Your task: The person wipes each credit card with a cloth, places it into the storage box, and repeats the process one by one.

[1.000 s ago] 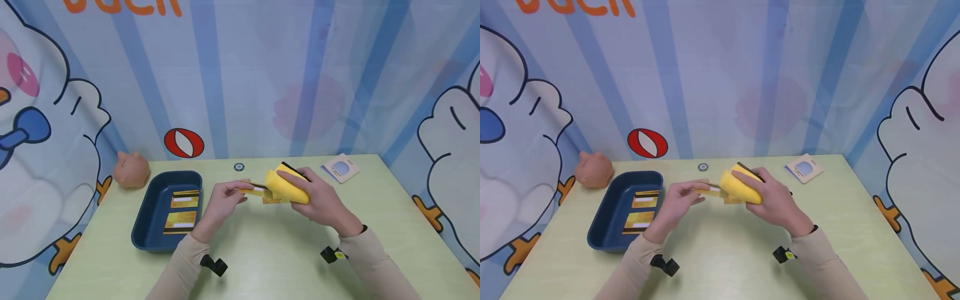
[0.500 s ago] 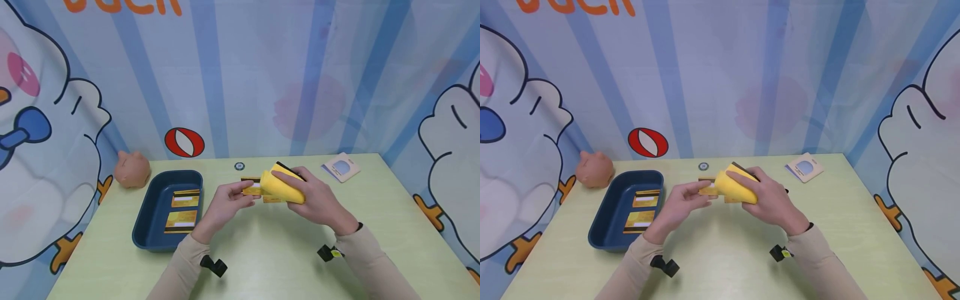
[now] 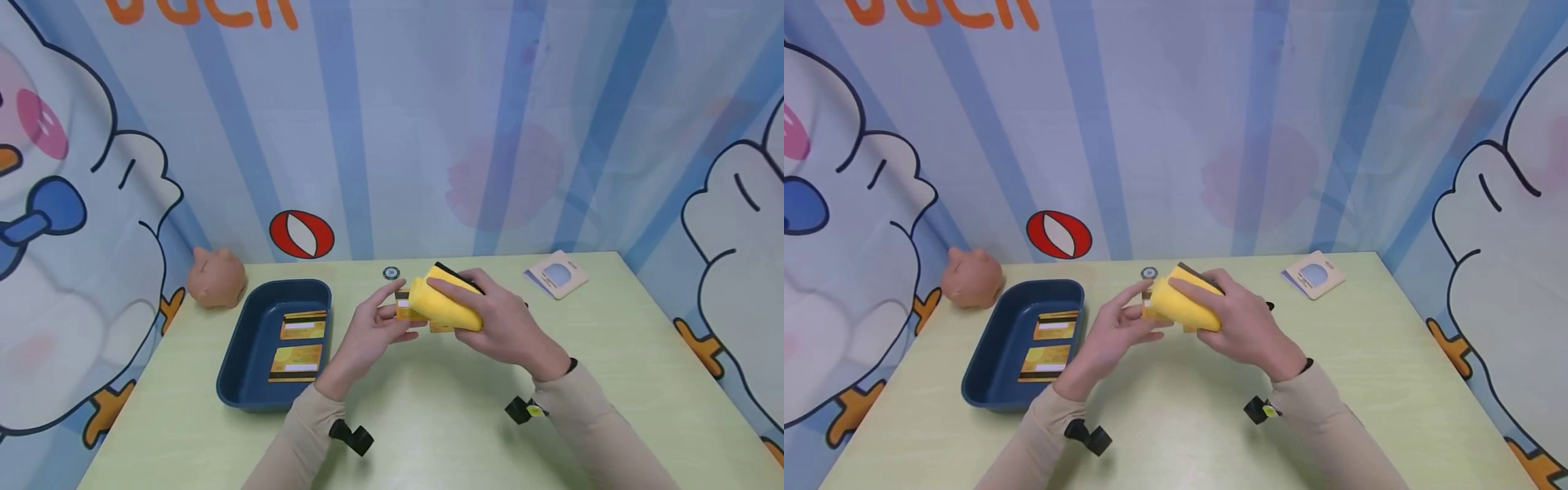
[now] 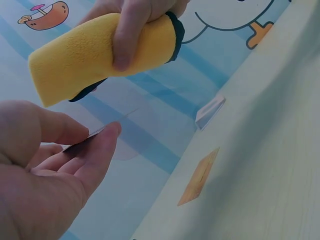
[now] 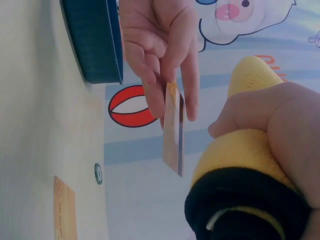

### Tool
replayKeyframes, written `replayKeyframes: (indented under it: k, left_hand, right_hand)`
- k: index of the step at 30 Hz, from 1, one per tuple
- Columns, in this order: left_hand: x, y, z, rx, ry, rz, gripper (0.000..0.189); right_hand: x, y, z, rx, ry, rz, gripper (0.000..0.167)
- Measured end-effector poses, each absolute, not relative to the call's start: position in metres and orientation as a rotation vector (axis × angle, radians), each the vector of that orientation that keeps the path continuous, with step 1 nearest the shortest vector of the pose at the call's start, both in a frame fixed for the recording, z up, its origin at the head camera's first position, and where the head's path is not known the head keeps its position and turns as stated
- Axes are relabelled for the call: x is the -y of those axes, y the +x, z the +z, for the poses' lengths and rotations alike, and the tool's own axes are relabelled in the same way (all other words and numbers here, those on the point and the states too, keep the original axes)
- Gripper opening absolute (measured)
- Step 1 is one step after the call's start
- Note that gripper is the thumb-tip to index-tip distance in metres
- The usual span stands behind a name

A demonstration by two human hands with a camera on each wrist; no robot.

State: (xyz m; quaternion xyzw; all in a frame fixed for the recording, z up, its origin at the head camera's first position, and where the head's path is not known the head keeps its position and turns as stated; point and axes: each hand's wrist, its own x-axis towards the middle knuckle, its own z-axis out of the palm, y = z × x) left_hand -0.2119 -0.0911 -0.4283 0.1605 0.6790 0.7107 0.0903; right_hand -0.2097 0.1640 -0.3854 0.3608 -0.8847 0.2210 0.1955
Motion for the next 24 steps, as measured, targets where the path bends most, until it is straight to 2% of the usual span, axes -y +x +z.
replayKeyframes:
  k: [24]
  left_hand:
    - [0.085, -0.205, -0.424, -2.028, 0.495, 2.13, 0.075]
  right_hand:
    - [-0.138, -0.211, -0.396, 2.488, 1.109, 0.31, 0.08]
